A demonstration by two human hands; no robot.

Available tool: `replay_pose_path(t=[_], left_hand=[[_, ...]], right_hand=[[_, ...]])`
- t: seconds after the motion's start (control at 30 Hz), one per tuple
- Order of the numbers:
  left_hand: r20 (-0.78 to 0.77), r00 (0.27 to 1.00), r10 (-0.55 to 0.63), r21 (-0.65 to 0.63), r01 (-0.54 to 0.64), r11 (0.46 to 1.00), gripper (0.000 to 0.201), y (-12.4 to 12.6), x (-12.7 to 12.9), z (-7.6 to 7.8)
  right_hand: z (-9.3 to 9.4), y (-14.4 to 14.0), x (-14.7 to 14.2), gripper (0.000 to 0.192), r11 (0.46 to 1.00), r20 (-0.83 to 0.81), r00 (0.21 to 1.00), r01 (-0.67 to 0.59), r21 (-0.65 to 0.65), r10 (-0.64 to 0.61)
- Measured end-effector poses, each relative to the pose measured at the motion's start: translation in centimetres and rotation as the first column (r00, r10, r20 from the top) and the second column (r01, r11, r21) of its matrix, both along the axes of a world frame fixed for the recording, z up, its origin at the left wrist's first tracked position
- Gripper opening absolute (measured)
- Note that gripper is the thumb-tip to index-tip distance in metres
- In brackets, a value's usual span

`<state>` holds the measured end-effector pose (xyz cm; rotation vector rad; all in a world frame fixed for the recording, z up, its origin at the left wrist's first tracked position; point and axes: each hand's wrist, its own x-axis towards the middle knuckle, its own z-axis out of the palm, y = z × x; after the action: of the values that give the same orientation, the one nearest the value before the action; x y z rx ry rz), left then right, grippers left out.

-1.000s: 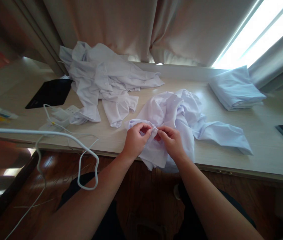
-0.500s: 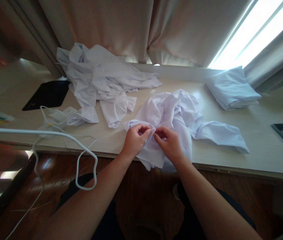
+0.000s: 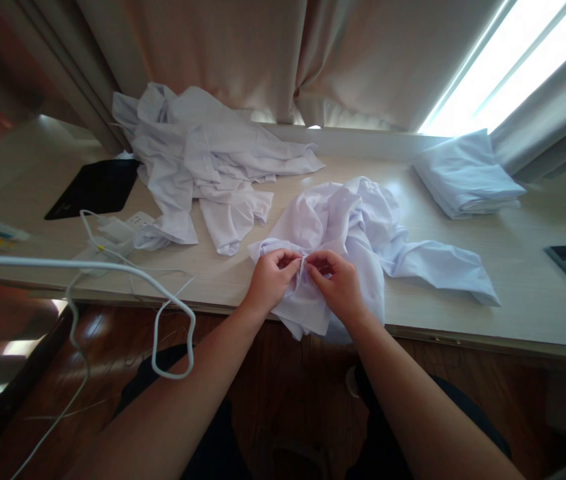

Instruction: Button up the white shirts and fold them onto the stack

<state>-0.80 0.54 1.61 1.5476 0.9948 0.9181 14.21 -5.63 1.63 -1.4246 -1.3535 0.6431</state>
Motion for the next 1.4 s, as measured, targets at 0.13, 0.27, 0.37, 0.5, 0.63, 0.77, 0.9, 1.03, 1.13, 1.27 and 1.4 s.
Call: replay_pose_path(t=[0.13,0.27,0.37,0.5,0.63,0.77,0.9,1.03,1.13,1.27,1.4], left_hand=[[0.034,0.999,-0.005,-0.048,0.007,0.999,0.027,-0.06,0.11,0.20],[0.009,1.000,-0.014,-0.019,0.014,1.000,0.028,-0.30,0.11,0.67],[0.000,1.000,0.009,0.003,-0.009,1.000,0.024,-0.29,0.05,0.63],[0.034,0.999,0.023,-0.041,-0.021,0.999,0.023,-0.14,0.05,0.21],[0.158,0.987,0.031,-0.210,0.003,0.978,0.025,-0.05,0.20,-0.15],[0.269,0.961,0.065,-0.381,0.045,0.923,0.026,-0.12,0.37,-0.10],[0.306,0.948,0.084,-0.450,0.067,0.890,0.028,-0.19,0.40,-0.03],[0.320,0.944,0.077,-0.482,0.092,0.871,0.027,-0.12,0.30,-0.17],[0.341,0.938,0.063,-0.500,0.125,0.857,0.025,-0.05,0.17,-0.11],[0.406,0.913,0.042,-0.515,0.190,0.836,0.023,-0.04,0.08,0.31],[0.441,0.895,0.066,-0.535,0.203,0.820,0.021,-0.01,0.02,0.74]], right_hand=[[-0.10,0.00,0.07,0.014,1.000,0.007,1.000,0.008,-0.010,-0.008],[-0.21,0.04,-0.01,0.013,1.000,0.009,1.000,0.022,0.000,-0.022],[-0.33,0.08,-0.14,0.012,1.000,-0.013,1.000,0.025,0.004,-0.025],[-0.52,0.17,-0.17,0.012,1.000,-0.025,0.999,0.029,-0.003,-0.029],[-0.59,0.22,-0.05,0.011,1.000,0.003,1.000,0.019,0.009,-0.019],[-0.48,0.18,0.05,0.012,1.000,0.051,0.999,0.005,0.030,-0.006],[-0.35,0.11,0.15,0.013,0.999,0.074,0.997,-0.001,0.039,-0.001],[-0.27,0.10,0.12,0.012,0.999,0.078,0.997,-0.002,0.047,-0.001],[-0.16,0.08,-0.01,0.011,0.999,0.064,0.998,-0.004,0.047,0.001],[-0.02,0.03,-0.12,0.010,0.999,0.038,0.999,-0.007,0.050,0.005],[-0.06,0.02,-0.03,0.010,0.999,0.014,1.000,0.002,0.046,-0.002]])
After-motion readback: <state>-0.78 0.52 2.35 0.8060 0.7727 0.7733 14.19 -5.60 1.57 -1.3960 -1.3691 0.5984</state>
